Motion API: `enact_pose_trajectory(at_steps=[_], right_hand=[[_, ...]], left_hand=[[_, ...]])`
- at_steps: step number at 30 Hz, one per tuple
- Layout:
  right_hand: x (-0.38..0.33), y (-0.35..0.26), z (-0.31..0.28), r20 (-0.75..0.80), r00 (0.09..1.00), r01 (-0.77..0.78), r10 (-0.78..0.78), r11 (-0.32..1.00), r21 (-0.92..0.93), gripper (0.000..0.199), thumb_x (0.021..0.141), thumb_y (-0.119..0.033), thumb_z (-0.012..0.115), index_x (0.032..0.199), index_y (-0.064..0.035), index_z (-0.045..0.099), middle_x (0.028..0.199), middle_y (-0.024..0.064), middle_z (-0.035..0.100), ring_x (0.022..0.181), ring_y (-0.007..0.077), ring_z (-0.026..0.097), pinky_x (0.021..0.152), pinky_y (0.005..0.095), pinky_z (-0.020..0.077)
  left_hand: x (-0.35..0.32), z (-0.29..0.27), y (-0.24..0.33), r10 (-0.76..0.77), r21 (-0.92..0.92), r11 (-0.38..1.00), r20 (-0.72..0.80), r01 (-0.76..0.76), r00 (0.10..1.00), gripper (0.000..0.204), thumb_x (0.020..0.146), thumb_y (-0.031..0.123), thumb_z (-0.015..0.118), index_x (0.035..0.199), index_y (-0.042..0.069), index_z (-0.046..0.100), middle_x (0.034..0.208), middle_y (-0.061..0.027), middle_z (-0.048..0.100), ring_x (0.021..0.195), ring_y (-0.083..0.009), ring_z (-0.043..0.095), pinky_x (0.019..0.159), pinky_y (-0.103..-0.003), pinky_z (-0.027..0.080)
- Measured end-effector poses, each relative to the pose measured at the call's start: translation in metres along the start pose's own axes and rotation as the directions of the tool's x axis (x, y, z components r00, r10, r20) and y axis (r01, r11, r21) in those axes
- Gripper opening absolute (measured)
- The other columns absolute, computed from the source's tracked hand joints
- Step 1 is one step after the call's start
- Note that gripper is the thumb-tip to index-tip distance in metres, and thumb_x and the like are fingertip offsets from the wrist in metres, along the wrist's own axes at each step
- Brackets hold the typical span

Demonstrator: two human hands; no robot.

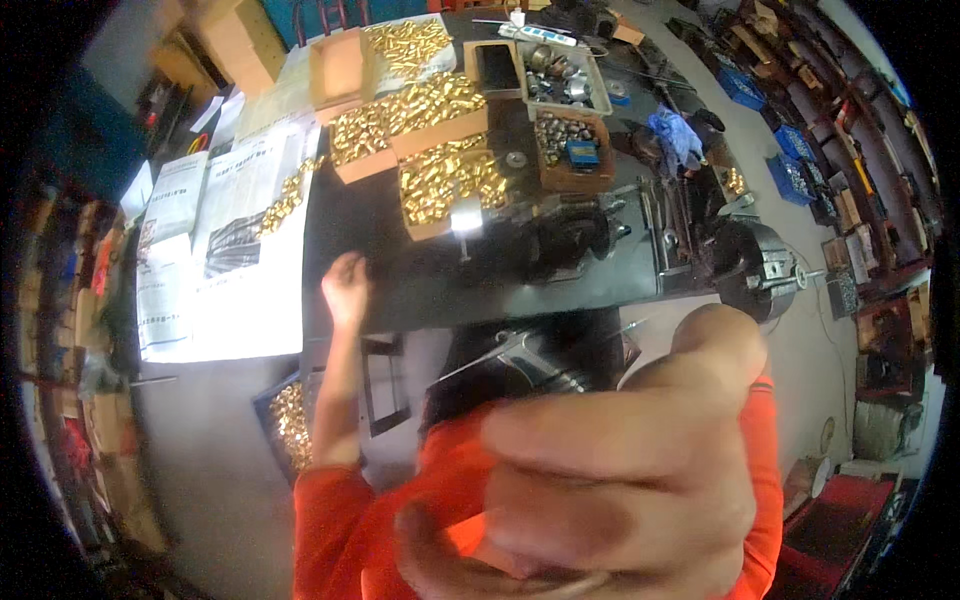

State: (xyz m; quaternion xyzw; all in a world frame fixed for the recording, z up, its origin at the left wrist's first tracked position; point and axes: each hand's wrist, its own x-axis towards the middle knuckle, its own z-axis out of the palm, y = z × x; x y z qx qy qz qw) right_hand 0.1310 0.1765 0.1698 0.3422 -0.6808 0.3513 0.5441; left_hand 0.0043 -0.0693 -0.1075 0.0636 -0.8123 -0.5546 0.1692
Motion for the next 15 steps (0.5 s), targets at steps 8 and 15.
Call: enact_pose_trajectory(at_steps=[8, 15], right_hand=[[-0.038, 0.008, -0.035, 0.411, 0.901, -0.127, -0.137, 0.824, 0.553, 0.045, 0.047, -0.012, 0.059, 0.090, 0.0019, 0.062, 0.071, 0.0080, 0.060, 0.052, 0.0175, 0.052, 0.050, 0.0284, 0.0447], [-0.237, 0.062, -0.069, 0.688, 0.199, -0.818, 0.698, 0.505, -0.276, 0.046, 0.056, 0.002, 0.052, 0.098, -0.0086, 0.064, 0.082, 0.0080, 0.065, 0.076, 0.0222, 0.063, 0.069, 0.0237, 0.0478]], left_hand=[[0.002, 0.004, -0.021, 0.385, 0.089, 0.923, -0.150, -0.375, 0.911, 0.006, 0.079, 0.001, 0.057, 0.083, -0.003, 0.059, 0.060, -0.0042, 0.057, 0.048, -0.0047, 0.050, 0.042, -0.022, 0.039], [0.012, -0.053, -0.014, -0.052, -0.042, 0.998, 0.106, 0.056, 0.993, 0.012, 0.081, 0.006, 0.056, 0.089, -0.003, 0.059, 0.070, -0.0080, 0.060, 0.053, -0.0112, 0.056, 0.049, -0.025, 0.046]])
